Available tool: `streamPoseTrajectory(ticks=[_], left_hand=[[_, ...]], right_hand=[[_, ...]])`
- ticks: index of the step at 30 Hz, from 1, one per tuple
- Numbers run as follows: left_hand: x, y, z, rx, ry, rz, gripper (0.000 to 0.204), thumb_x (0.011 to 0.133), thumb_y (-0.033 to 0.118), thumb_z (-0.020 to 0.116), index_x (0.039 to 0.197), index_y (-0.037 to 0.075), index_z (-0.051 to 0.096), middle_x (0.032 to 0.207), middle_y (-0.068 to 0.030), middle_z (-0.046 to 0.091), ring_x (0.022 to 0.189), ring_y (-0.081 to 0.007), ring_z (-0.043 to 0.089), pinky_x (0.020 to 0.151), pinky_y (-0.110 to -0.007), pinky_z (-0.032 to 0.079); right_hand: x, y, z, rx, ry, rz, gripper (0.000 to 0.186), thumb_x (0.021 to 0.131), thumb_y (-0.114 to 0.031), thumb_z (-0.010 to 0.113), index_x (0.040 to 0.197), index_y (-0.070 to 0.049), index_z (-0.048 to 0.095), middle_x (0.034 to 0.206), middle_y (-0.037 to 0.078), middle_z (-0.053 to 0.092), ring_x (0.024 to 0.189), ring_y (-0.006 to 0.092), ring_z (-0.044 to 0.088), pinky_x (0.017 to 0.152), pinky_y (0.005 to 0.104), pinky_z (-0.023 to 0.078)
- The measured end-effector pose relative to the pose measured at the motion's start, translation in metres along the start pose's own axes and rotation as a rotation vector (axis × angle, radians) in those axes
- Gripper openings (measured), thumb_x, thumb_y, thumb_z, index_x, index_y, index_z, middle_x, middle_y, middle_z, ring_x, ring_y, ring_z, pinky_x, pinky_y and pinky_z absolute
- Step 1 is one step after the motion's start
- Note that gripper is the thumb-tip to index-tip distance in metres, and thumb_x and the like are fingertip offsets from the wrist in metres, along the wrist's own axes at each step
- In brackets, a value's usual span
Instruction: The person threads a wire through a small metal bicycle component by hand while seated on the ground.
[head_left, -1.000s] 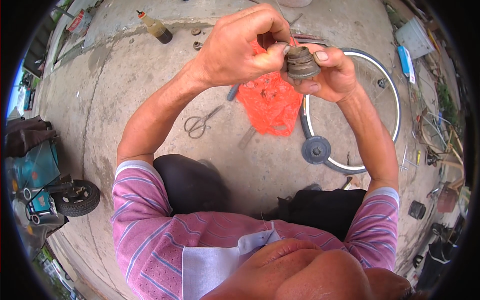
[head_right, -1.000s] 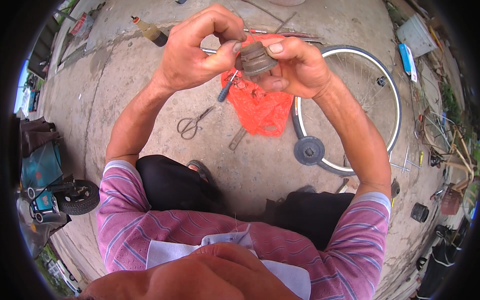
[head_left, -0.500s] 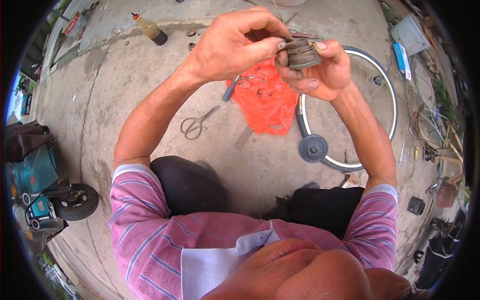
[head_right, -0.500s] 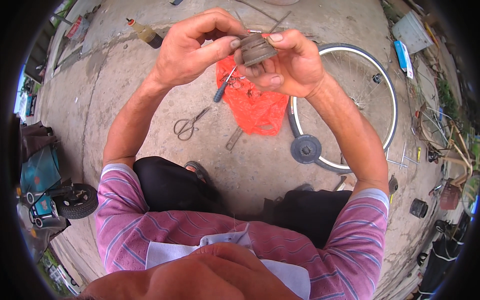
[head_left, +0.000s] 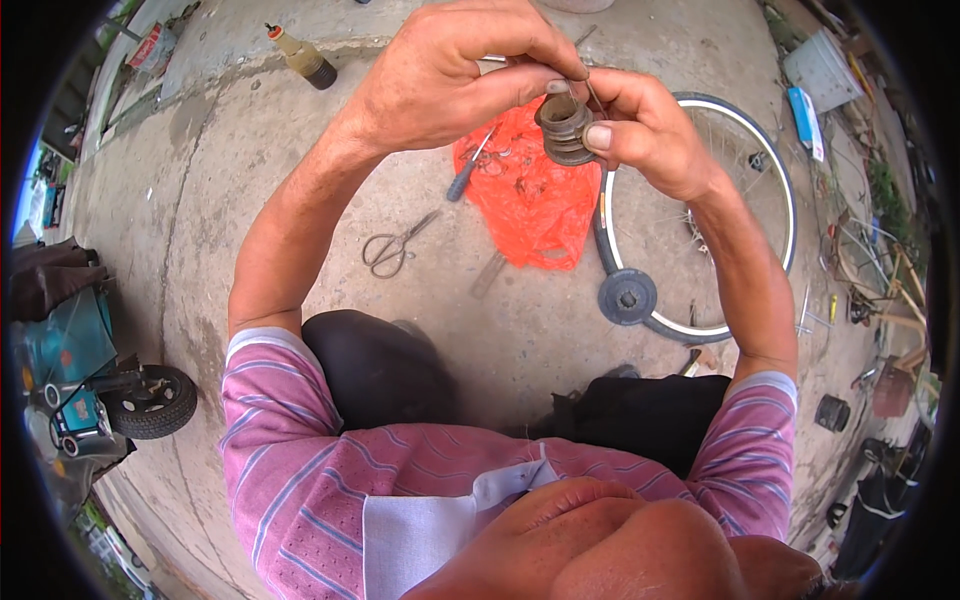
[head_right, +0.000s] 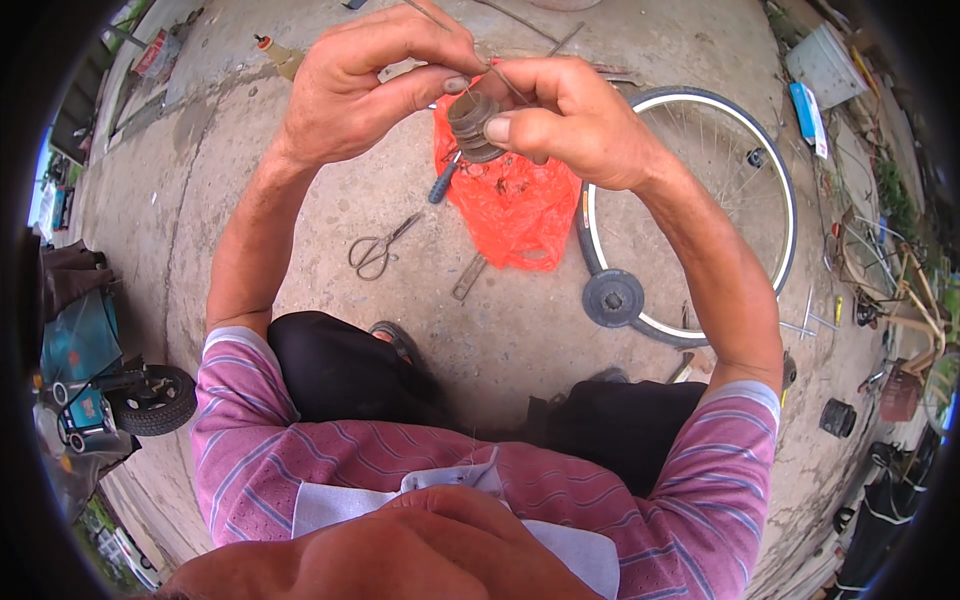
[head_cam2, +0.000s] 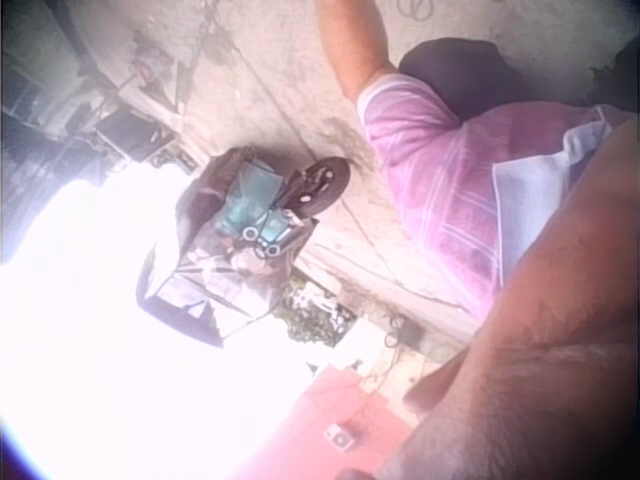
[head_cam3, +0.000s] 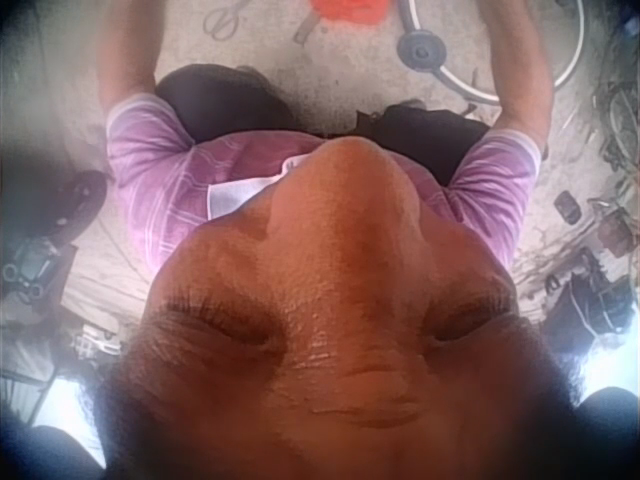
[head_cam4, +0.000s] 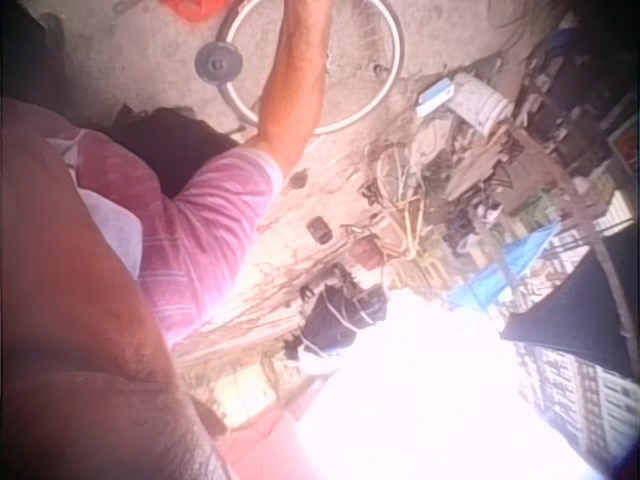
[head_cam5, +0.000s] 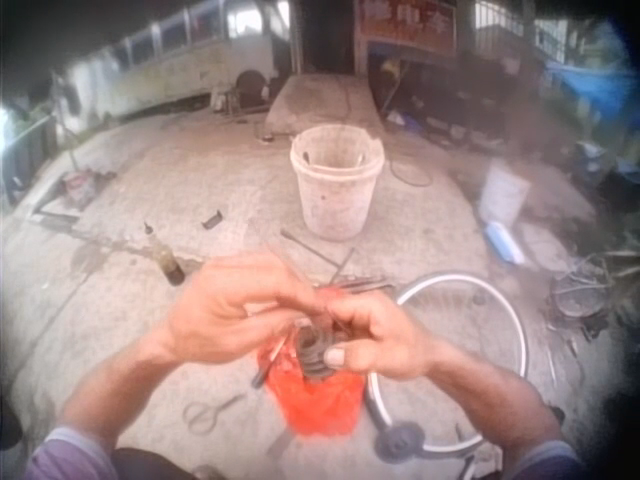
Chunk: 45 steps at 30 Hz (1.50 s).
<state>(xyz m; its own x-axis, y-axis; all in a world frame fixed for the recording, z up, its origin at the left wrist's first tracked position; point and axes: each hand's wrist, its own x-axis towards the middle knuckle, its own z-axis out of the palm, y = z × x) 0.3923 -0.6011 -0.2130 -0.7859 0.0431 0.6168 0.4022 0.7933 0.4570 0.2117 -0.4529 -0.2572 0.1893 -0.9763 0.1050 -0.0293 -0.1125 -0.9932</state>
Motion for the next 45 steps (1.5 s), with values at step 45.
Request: streamPoseTrajectory(ticks=[45], left_hand=[[-0.006,0.018,0.027,0.286,0.122,-0.010,0.020,0.077,-0.004,0.072,0.096,0.003,0.070,0.094,-0.0070,0.065,0.083,-0.0189,0.064,0.073,-0.030,0.052]], right_hand=[[-0.005,-0.005,0.007,-0.663,0.523,-0.043,0.044,0.073,-0.027,0.073,0.101,0.005,0.068,0.062,0.008,0.060,0.058,0.0133,0.057,0.056,0.0306,0.047]])
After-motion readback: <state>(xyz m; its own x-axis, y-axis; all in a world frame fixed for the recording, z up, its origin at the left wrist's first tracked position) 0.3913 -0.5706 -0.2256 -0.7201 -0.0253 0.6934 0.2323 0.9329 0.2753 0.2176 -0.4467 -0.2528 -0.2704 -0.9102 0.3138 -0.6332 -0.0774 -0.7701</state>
